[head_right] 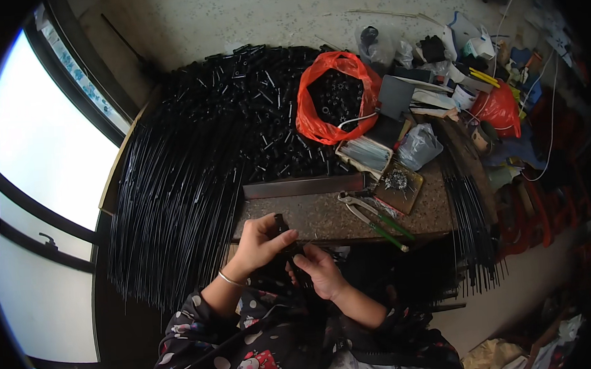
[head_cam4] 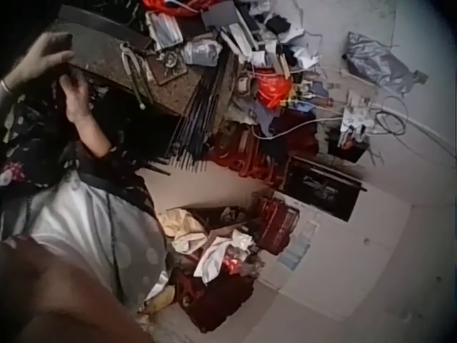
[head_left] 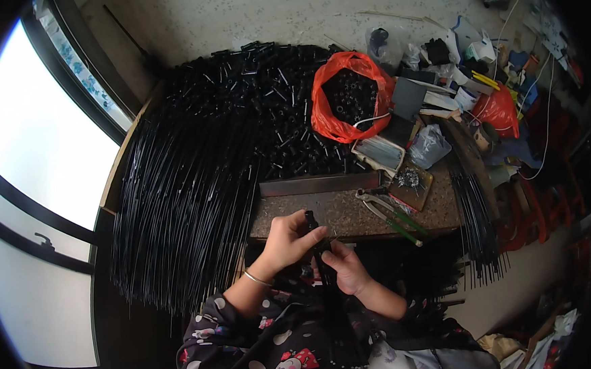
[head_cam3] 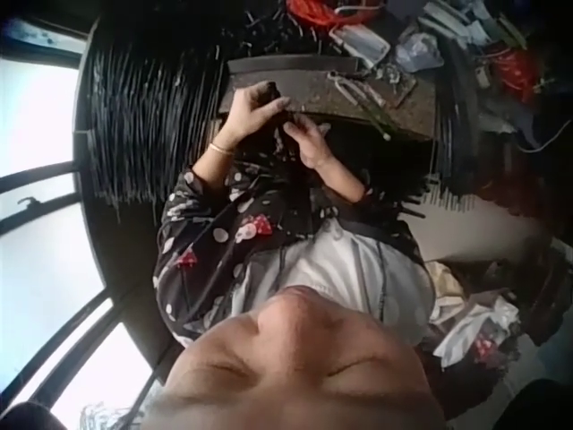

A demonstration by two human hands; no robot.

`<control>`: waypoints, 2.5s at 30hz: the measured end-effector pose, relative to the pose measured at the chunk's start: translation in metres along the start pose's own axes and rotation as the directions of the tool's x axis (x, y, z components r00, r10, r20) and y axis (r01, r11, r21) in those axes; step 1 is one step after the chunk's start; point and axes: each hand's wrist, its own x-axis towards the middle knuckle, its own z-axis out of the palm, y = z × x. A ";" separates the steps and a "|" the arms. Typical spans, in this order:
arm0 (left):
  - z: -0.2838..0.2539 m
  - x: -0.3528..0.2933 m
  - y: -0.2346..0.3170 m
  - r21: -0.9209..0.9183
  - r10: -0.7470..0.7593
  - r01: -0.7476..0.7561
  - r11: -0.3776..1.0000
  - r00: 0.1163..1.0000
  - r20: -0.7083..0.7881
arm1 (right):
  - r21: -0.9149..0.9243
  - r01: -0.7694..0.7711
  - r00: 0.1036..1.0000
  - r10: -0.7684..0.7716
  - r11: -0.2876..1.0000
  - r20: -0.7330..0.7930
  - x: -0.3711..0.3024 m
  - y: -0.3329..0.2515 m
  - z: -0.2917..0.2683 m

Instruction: Assembling and capping black plastic or metal rods at a manufacturing workbench.

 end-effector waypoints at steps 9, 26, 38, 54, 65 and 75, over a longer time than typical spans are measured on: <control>-0.001 -0.010 -0.015 -0.212 -0.089 0.092 0.973 0.996 0.026 | 0.003 0.032 0.999 -0.032 0.999 0.034 -0.004 -0.005 -0.001; 0.006 -0.026 -0.014 -0.434 -0.050 0.100 0.895 0.991 0.124 | 0.013 0.085 0.996 -0.085 0.996 0.018 0.000 -0.008 -0.002; 0.008 -0.031 -0.024 -0.552 -0.006 0.096 0.829 0.987 0.162 | 0.074 0.066 0.997 -0.069 0.995 0.040 -0.002 -0.006 -0.016; 0.025 -0.017 -0.042 -0.884 0.299 0.072 0.461 0.926 0.232 | 0.103 -0.045 0.914 -0.001 0.994 0.406 -0.013 -0.011 -0.015; 0.007 -0.016 0.002 -0.196 0.265 -0.248 0.949 0.962 0.062 | -0.460 0.549 0.744 -0.659 0.698 -0.111 0.002 -0.017 0.022; -0.017 -0.011 -0.008 -0.413 0.291 -0.212 0.886 0.947 0.138 | -0.309 0.277 0.956 -0.228 0.910 0.187 -0.001 -0.042 0.012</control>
